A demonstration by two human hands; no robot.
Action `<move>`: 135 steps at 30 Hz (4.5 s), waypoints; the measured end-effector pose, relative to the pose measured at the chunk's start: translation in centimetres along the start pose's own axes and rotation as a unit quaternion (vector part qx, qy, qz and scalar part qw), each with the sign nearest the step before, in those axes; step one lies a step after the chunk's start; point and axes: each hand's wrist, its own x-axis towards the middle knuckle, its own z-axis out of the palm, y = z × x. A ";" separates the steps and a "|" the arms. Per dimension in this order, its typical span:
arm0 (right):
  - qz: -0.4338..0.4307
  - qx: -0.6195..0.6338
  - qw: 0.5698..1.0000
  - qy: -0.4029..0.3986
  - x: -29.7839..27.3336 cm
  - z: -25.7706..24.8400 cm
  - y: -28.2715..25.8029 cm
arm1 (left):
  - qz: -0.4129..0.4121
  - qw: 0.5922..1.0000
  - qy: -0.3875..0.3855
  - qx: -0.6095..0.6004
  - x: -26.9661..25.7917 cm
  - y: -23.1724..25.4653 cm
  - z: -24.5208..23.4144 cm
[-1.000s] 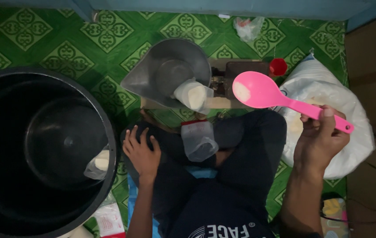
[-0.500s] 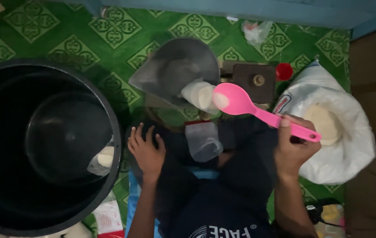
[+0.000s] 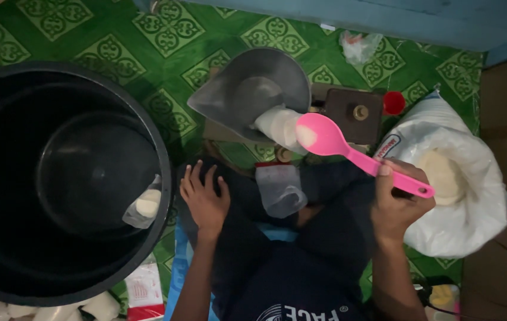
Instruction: Packaging white powder from a large sack into small plastic bags using a scoop and a scale.
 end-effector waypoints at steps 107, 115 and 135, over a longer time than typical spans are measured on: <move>0.336 0.229 0.771 0.489 -8.9 -22.1 38.1 | 0.159 0.957 0.043 0.239 -1.5 1.2 3.6; 0.357 0.259 0.746 0.498 -7.4 -21.9 35.5 | 0.167 0.964 0.063 0.198 -1.4 1.3 3.4; 0.241 0.260 0.897 0.264 1.9 -15.7 12.3 | 0.059 0.992 0.037 0.106 -0.6 1.4 1.7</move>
